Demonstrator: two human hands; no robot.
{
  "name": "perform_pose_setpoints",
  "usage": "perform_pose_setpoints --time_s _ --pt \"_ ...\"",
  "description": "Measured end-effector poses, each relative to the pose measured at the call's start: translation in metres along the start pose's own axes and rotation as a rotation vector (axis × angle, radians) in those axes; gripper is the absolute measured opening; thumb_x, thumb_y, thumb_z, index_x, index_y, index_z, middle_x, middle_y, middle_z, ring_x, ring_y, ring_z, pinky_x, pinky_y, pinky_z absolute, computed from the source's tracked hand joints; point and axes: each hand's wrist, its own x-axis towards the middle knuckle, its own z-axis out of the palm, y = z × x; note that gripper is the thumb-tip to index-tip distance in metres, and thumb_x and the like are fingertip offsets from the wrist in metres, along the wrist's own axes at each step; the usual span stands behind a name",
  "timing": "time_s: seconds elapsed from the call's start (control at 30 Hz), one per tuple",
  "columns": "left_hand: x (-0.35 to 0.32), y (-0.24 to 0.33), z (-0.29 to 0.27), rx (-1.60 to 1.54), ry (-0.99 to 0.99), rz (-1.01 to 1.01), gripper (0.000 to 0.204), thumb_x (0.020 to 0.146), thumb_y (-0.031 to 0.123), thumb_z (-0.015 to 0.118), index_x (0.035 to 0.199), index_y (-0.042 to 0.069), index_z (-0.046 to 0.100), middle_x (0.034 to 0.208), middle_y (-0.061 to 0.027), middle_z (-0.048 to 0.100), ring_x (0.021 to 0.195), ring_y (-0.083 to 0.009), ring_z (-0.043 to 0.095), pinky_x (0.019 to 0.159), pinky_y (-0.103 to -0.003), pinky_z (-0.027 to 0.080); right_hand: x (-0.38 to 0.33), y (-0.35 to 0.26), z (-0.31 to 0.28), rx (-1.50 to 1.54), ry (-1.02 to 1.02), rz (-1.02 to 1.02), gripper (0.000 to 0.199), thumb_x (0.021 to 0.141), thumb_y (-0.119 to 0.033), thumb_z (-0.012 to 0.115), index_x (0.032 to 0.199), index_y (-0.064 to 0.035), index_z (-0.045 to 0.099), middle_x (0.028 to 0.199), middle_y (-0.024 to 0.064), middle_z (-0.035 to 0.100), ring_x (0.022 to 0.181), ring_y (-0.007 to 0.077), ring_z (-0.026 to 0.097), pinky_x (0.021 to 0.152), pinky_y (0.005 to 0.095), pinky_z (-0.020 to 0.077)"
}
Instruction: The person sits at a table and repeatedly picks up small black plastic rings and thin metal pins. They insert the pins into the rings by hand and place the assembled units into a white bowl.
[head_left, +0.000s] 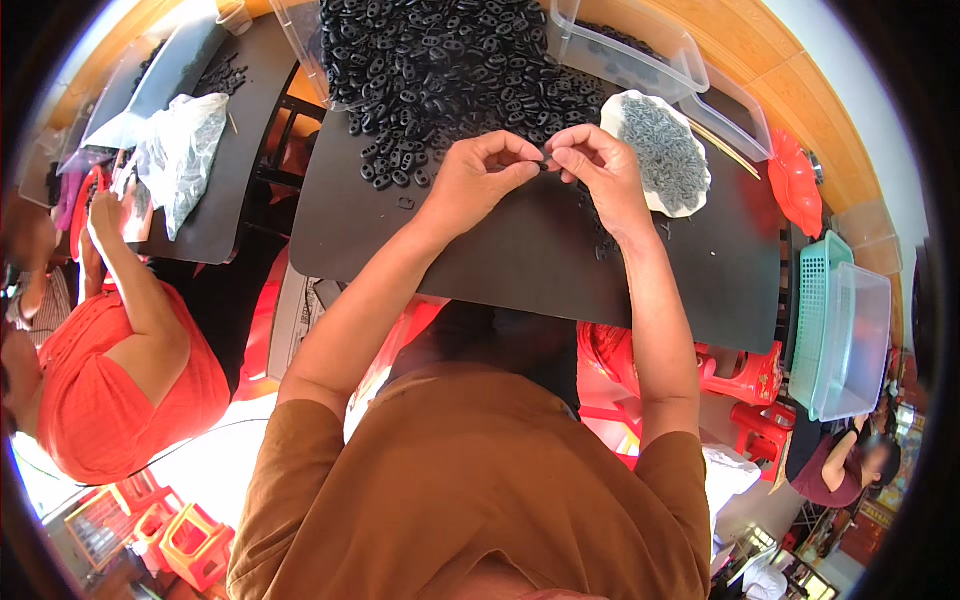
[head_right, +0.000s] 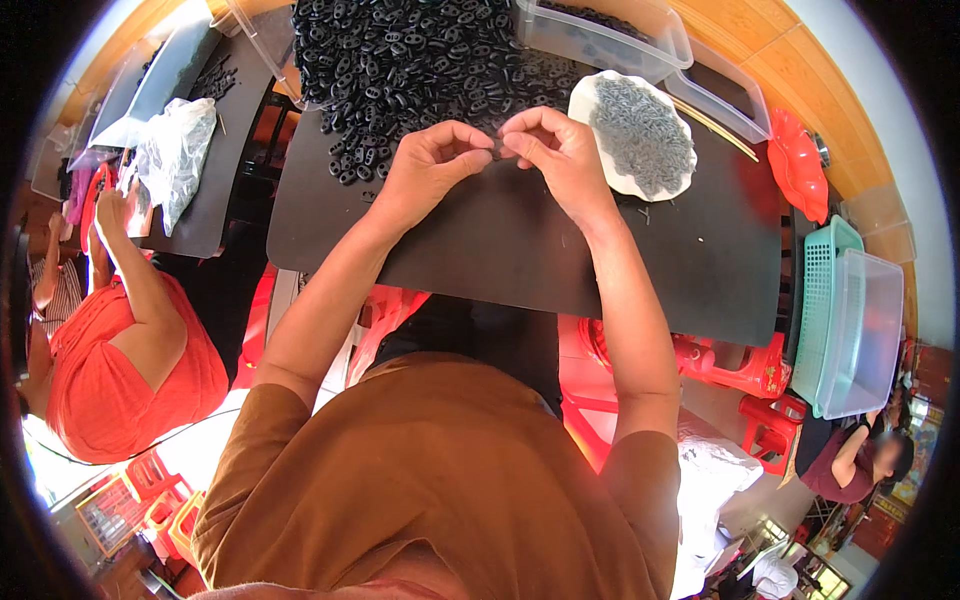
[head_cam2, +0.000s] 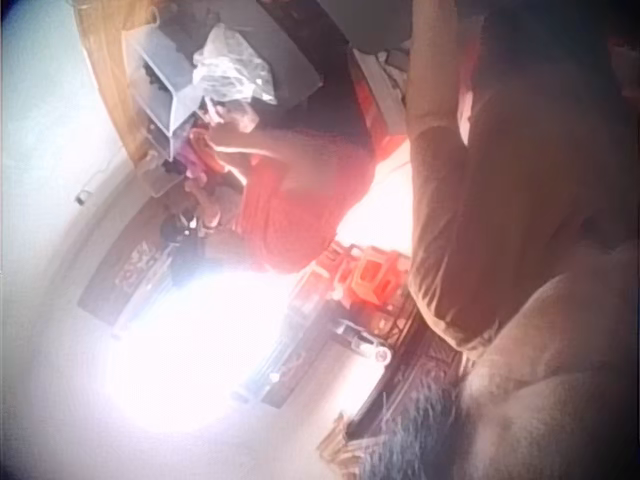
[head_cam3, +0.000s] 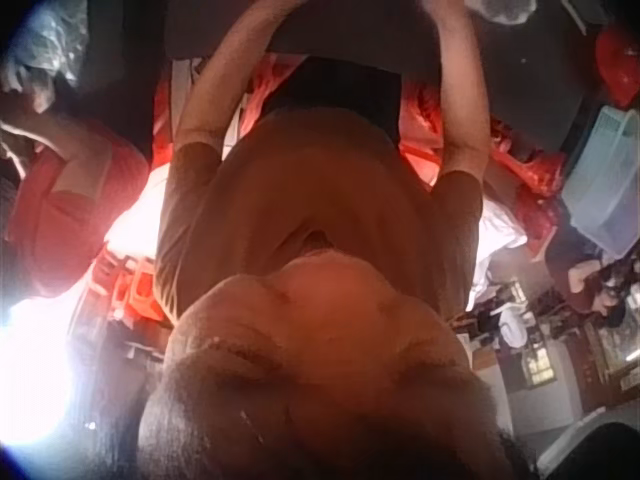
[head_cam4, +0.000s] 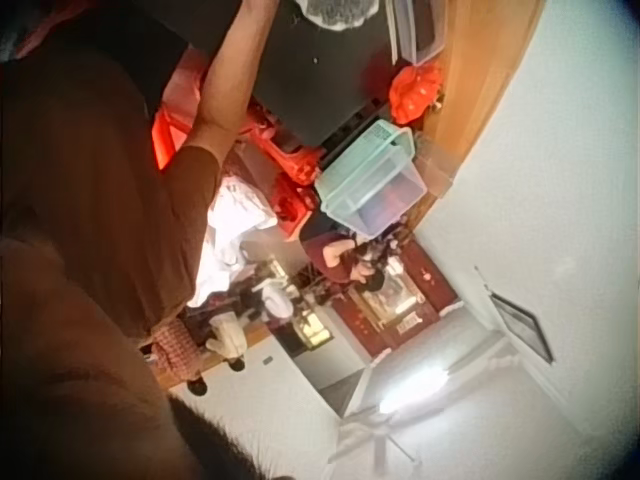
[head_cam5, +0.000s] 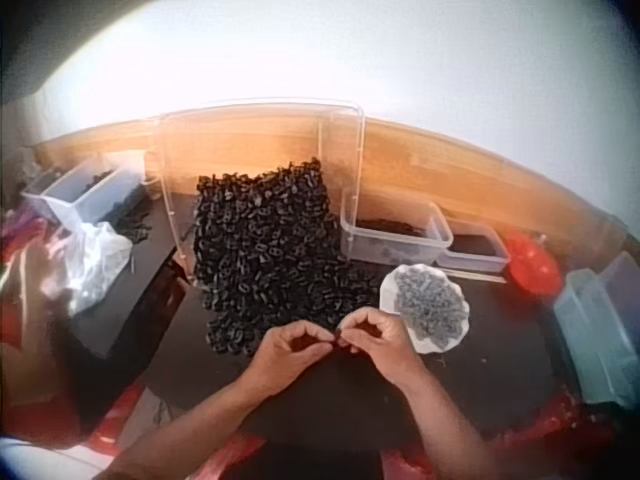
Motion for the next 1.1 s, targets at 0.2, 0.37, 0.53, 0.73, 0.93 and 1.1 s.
perform_pose_setpoints --time_s 0.2,0.37,0.53,0.73,0.93,1.1 --pt "0.001 0.000 -0.001 -0.001 0.009 -0.062 0.012 0.089 0.003 0.068 0.101 0.002 0.065 0.092 -0.0002 0.068 0.083 -0.0051 0.062 0.073 -0.020 0.050 -0.002 0.004 0.000 0.002 -0.015 -0.005 0.008 0.091 -0.009 0.067 0.096 -0.0029 0.067 0.087 0.0019 0.068 0.078 0.0085 0.064 0.067 0.0221 0.0473" --pt "0.003 -0.005 0.001 0.041 0.025 0.065 0.017 0.088 0.003 0.069 0.104 0.002 0.061 0.092 -0.0015 0.067 0.083 -0.0068 0.064 0.073 -0.021 0.051 -0.003 0.001 0.000 -0.007 -0.031 -0.010 0.006 0.090 -0.007 0.068 0.093 -0.0024 0.068 0.085 0.0014 0.068 0.078 0.0077 0.063 0.066 0.0215 0.0464" --pt "0.003 -0.005 0.002 0.086 0.017 0.066 0.019 0.088 0.002 0.069 0.104 0.002 0.060 0.092 -0.0029 0.067 0.083 -0.0084 0.066 0.073 -0.022 0.052 -0.003 0.002 0.000 -0.054 -0.016 -0.013 0.004 0.088 -0.004 0.069 0.091 -0.0027 0.068 0.083 0.0000 0.068 0.077 0.0051 0.062 0.065 0.0203 0.0459" --pt "0.002 -0.006 0.003 0.043 0.003 0.036 0.019 0.087 0.000 0.068 0.103 0.001 0.059 0.090 -0.0038 0.067 0.084 -0.0096 0.066 0.074 -0.022 0.053 -0.004 -0.001 0.002 -0.132 -0.019 -0.014 0.003 0.086 -0.002 0.070 0.089 -0.0031 0.069 0.081 -0.0008 0.069 0.074 0.0043 0.061 0.068 0.0206 0.0483" --pt "0.001 -0.010 0.003 0.137 -0.005 0.024 0.017 0.086 -0.001 0.068 0.101 0.001 0.059 0.090 -0.0048 0.068 0.083 -0.0109 0.067 0.074 -0.023 0.054 -0.007 -0.003 0.008 -0.344 -0.019 -0.104 0.002 0.083 0.001 0.071 0.085 -0.0008 0.070 0.079 0.0022 0.071 0.073 0.0072 0.064 0.068 0.0226 0.0513" --pt "0.002 -0.014 0.001 0.063 0.010 -0.009 0.012 0.087 -0.001 0.068 0.096 0.000 0.060 0.090 -0.0058 0.068 0.083 -0.0117 0.067 0.074 -0.024 0.054 -0.008 -0.003 0.013 -0.433 0.027 -0.162 0.004 0.082 0.002 0.071 0.086 -0.0002 0.071 0.081 0.0045 0.071 0.074 0.0089 0.065 0.069 0.0235 0.0525"
